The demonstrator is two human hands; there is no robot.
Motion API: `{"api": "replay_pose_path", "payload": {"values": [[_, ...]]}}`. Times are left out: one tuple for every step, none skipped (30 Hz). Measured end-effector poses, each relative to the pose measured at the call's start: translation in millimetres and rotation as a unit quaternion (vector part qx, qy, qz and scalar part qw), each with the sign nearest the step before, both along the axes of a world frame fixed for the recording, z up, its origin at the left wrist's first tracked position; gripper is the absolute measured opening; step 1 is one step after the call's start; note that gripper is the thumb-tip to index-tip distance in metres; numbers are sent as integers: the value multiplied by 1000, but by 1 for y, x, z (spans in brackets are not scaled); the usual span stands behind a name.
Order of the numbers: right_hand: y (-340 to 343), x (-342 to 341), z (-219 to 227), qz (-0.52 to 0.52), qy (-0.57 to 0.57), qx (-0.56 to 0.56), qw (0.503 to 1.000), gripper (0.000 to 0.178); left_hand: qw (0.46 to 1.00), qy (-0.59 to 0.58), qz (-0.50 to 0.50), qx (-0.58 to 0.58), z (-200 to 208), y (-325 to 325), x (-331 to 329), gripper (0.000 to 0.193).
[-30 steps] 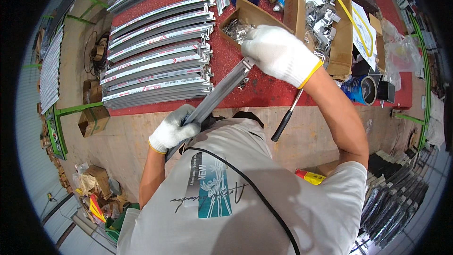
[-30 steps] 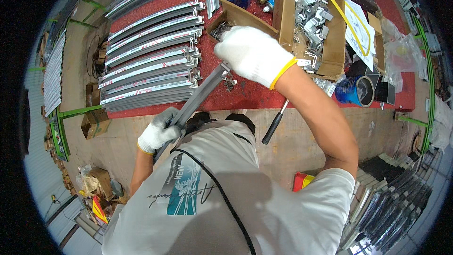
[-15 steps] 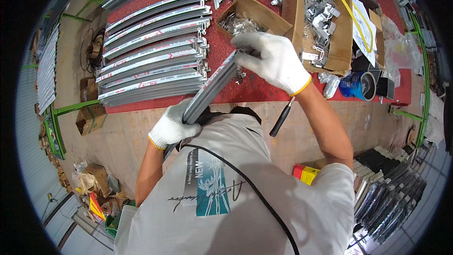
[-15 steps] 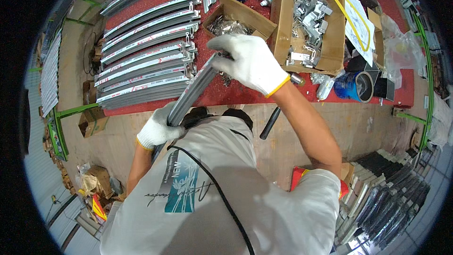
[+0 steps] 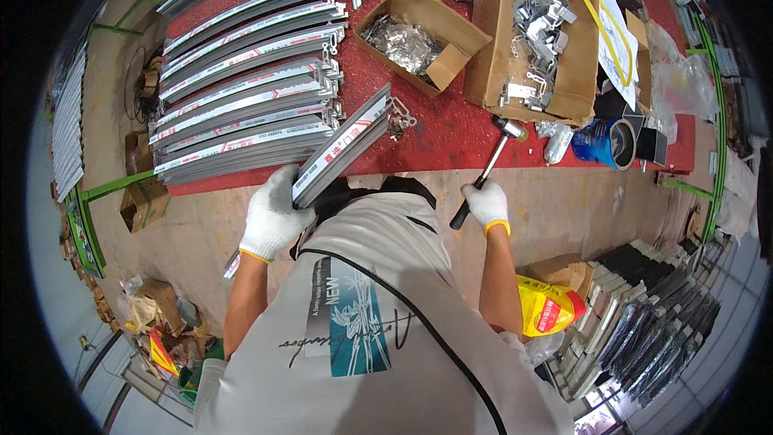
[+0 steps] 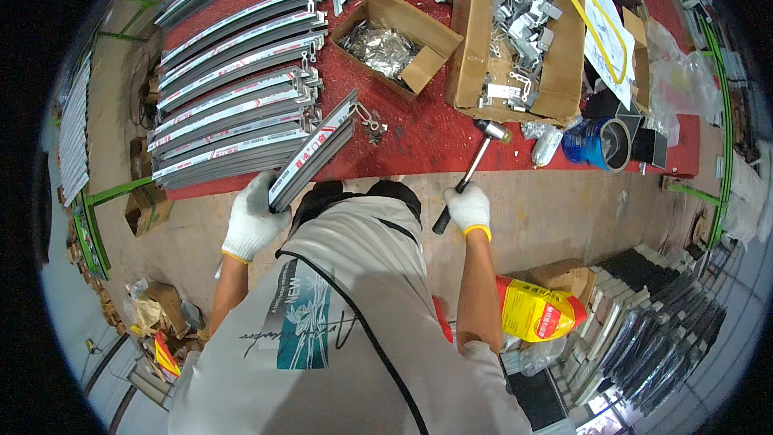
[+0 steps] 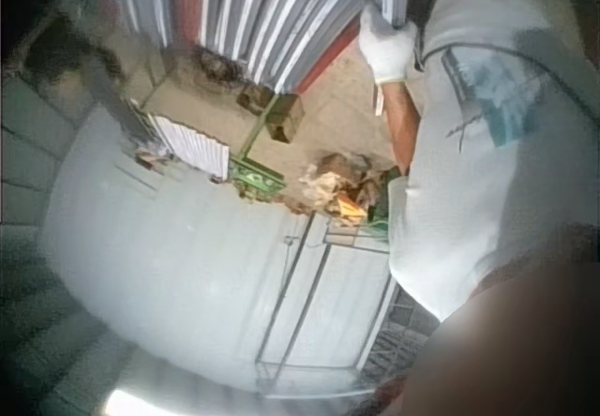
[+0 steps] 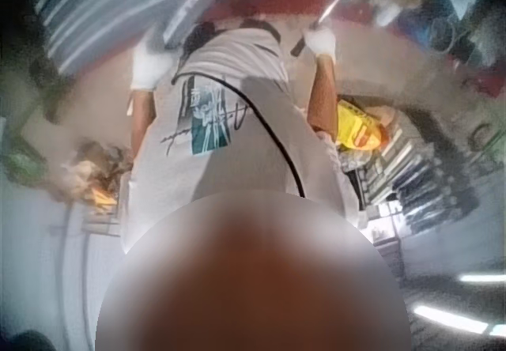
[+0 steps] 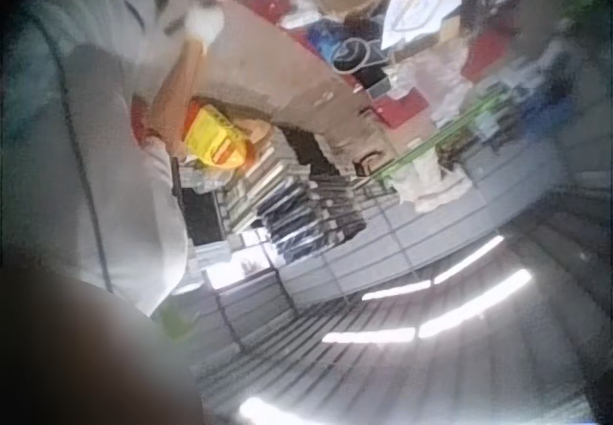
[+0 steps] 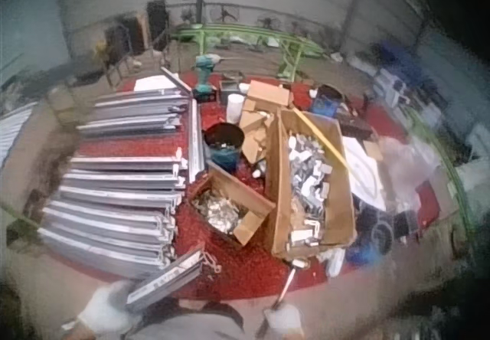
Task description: The person repeatedly picks up long silver metal bars from a stack on a red workbench, attaches small metal brackets to the ends, and places the assembled bars back on the stack. The person wears white gloves and uses a hammer to secure the brackets.
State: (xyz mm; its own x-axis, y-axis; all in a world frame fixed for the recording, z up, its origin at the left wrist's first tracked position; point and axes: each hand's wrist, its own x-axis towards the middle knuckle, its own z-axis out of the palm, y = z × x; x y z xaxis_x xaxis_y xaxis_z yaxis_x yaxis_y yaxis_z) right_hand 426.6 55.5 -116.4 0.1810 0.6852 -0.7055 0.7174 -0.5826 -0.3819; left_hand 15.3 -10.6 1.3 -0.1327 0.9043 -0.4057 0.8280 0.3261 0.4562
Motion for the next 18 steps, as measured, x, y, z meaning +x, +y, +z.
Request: {"api": "replay_pose_path", "payload": {"values": [[-11,-1,-10,-164,146,14,976,31,1000,-4,-12,13,-2,0,1,60],[-20,0,-13,-333,260,22,906,23,999,3,-24,23,-3,0,1,59],[-31,9,-5,-359,312,70,877,10,999,17,-39,34,-4,0,2,59],[-37,14,6,-313,294,106,897,14,998,37,-45,14,-4,0,1,61],[-46,16,19,-288,266,123,912,19,998,43,-47,6,-3,-1,0,62],[-54,18,35,-268,211,124,932,27,997,55,-59,10,-3,0,-1,62],[-64,20,53,-277,230,119,925,33,995,71,-72,17,-5,1,-2,63],[-69,14,63,-263,215,148,929,33,993,77,-87,24,-6,2,-3,65],[-76,7,72,-255,206,171,929,33,993,68,-88,29,-7,1,-2,65],[-81,-9,73,-222,224,206,926,32,993,68,-94,20,-8,0,-1,65],[-79,-16,75,-97,168,234,953,32,992,67,-102,17,-10,2,-1,65],[-78,-22,76,76,53,309,947,33,986,40,-148,65,-11,3,1,65],[-78,-24,78,56,105,187,975,34,990,51,-126,24,-10,2,1,64],[-77,-26,78,63,76,171,980,35,991,56,-116,15,-9,4,-2,62],[-71,-26,75,78,72,191,976,37,992,69,-106,12,-10,9,-5,61],[-69,-28,71,26,97,174,980,39,993,74,-88,8,-9,9,-6,56],[-70,-28,68,-26,121,149,981,41,994,75,-80,-8,-8,6,-7,56],[-69,-27,62,-79,147,111,980,43,994,76,-73,-21,-7,5,-9,55]]}}
